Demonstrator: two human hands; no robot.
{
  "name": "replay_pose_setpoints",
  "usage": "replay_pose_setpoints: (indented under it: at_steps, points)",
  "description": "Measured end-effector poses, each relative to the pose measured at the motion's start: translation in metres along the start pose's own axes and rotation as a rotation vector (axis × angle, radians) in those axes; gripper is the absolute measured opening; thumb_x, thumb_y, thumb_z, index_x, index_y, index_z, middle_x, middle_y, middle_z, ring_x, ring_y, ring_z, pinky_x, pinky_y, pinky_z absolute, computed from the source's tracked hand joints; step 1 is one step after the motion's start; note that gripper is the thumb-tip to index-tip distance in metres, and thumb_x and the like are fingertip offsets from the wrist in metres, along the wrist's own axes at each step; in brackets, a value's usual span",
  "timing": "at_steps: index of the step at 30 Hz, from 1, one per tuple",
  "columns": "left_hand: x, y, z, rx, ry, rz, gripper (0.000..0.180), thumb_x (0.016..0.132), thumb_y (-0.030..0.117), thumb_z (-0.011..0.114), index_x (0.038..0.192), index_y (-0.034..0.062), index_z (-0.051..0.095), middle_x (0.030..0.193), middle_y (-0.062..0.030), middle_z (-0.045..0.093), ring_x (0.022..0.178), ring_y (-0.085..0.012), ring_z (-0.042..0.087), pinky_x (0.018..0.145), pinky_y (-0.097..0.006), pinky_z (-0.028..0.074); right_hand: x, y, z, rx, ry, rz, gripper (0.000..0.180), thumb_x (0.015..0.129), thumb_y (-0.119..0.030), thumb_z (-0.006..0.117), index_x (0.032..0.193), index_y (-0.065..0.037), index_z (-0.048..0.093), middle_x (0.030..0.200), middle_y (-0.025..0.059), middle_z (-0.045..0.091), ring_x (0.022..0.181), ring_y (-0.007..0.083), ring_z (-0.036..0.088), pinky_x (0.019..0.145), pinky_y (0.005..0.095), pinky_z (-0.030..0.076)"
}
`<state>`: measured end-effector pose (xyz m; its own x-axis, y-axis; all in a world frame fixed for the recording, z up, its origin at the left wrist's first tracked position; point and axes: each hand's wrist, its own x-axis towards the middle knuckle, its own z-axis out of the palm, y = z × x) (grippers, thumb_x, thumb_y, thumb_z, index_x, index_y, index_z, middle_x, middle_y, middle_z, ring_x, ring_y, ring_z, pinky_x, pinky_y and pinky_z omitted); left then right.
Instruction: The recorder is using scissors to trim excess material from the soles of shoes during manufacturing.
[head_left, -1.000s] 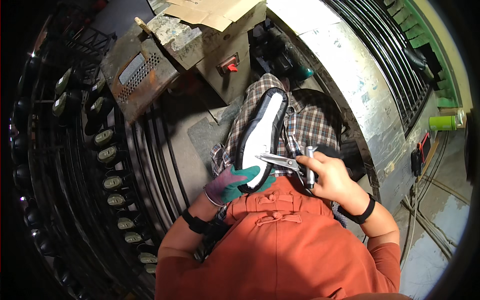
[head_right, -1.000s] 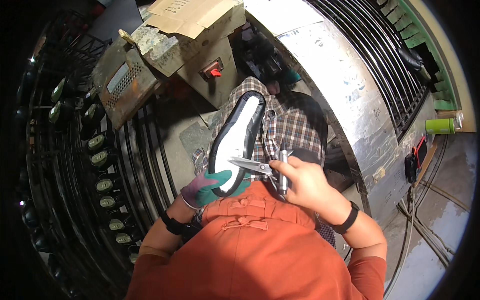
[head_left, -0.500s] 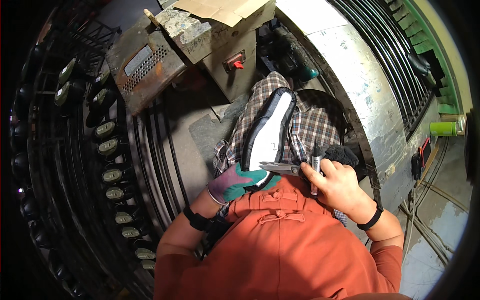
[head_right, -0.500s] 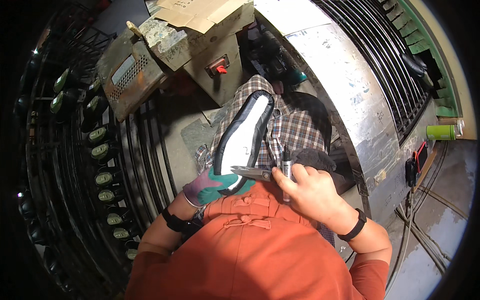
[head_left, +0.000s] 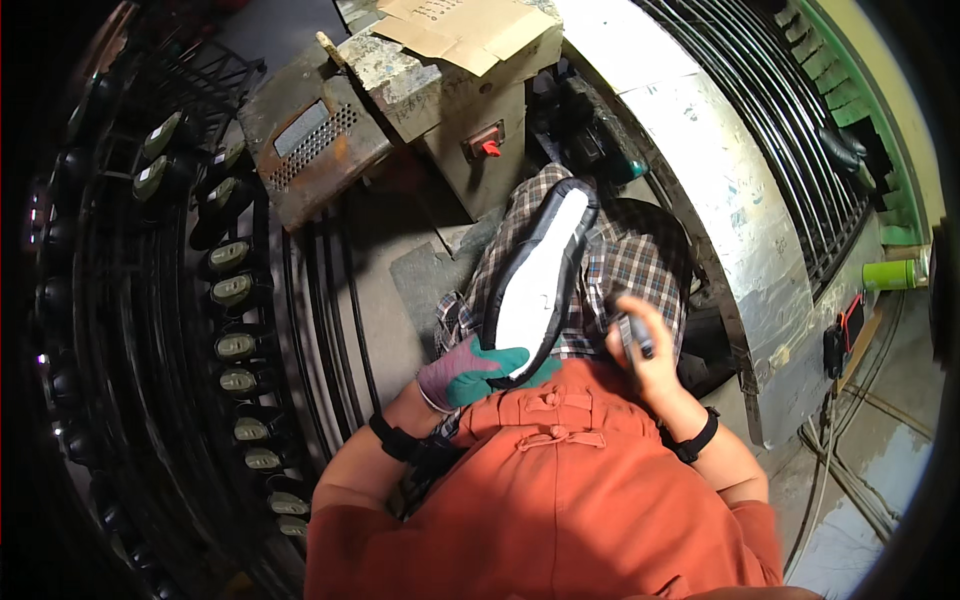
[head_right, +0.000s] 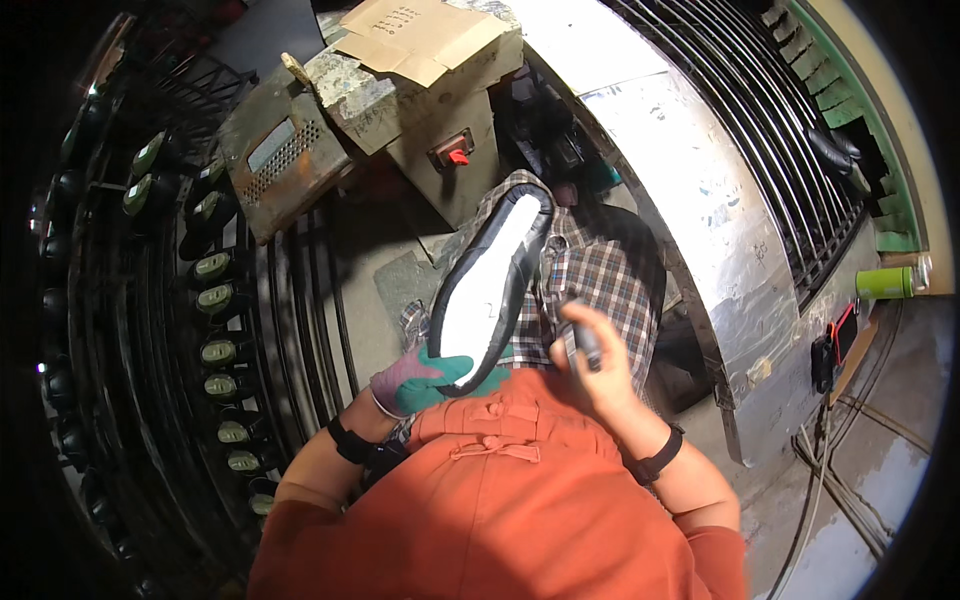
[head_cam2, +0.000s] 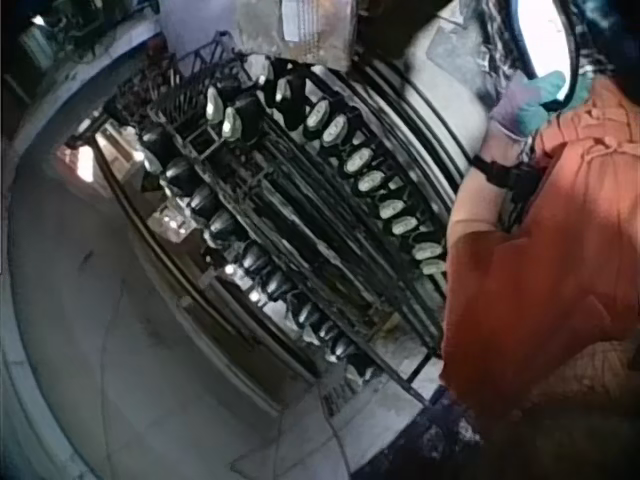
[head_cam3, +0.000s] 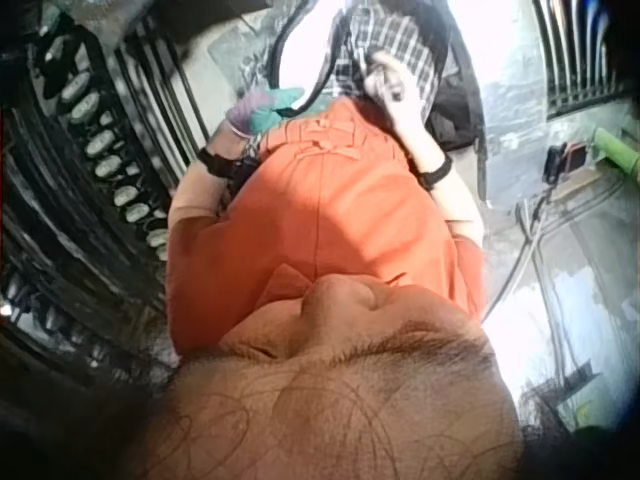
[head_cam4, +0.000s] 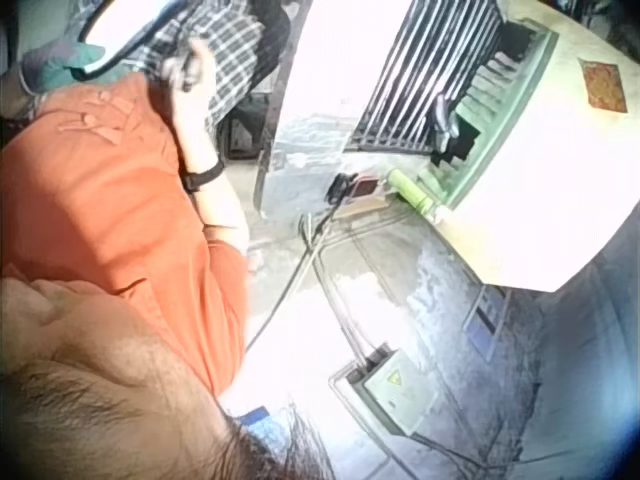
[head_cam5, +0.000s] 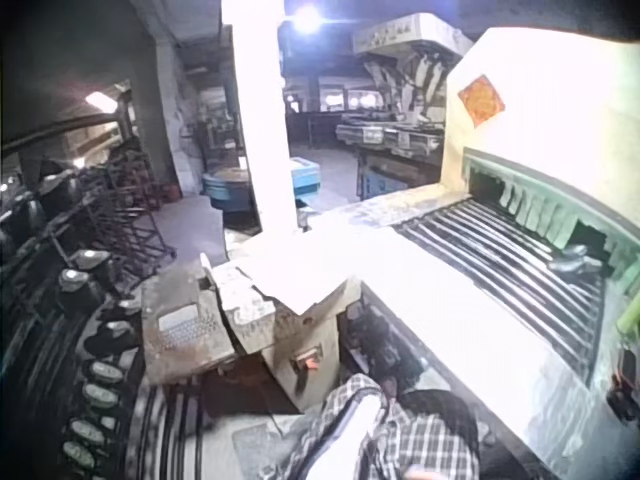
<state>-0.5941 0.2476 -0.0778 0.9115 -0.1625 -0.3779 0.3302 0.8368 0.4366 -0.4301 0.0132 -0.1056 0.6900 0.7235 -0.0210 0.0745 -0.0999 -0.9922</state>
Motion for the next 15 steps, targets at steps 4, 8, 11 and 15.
replay_pose_setpoints:
  at_steps: [4,8,11,15]
  points:
    - [-0.001,0.010,-0.001,0.172,-0.071,-0.085,0.083,0.075,0.008,0.078,0.146,0.0022,0.035,0.138,-0.0185,0.051,0.125,-0.0360,0.053,0.108,-0.045,0.041,0.031,-0.033,-0.017,0.615,0.356,0.215,0.047,0.094,-0.029,0.063,0.135,-0.014,0.045,0.087,0.0008,0.055,0.059,0.0070,0.043,0.053,0.0230,0.035]
    - [0.003,0.056,0.004,1.409,0.006,0.193,0.080,0.079,0.012,0.075,0.147,0.0021,0.033,0.139,-0.0161,0.051,0.126,-0.0222,0.051,0.105,-0.034,0.042,0.039,0.000,-0.061,1.154,0.009,0.271,0.024,0.101,-0.029,0.051,0.117,-0.012,0.056,0.094,0.0015,0.059,0.067,0.0106,0.052,0.058,0.0264,0.044]
    - [0.015,0.039,-0.032,1.302,0.532,0.473,0.079,0.084,0.004,0.063,0.152,0.0049,0.023,0.142,-0.0185,0.046,0.130,-0.0306,0.047,0.109,-0.036,0.038,0.026,-0.005,-0.013,0.943,0.283,0.562,0.054,0.091,-0.035,0.065,0.132,-0.005,0.047,0.103,0.0031,0.063,0.088,0.0259,0.064,0.078,0.0349,0.054]
    - [0.008,-0.007,0.026,0.303,0.357,0.225,0.098,0.089,0.018,0.071,0.154,0.0020,0.001,0.141,-0.0118,0.045,0.130,-0.0180,0.044,0.108,-0.032,0.038,0.007,-0.008,0.002,0.702,-0.101,0.524,0.060,0.087,-0.031,0.071,0.135,-0.010,0.043,0.087,-0.0015,0.054,0.062,0.0037,0.043,0.054,0.0191,0.033]
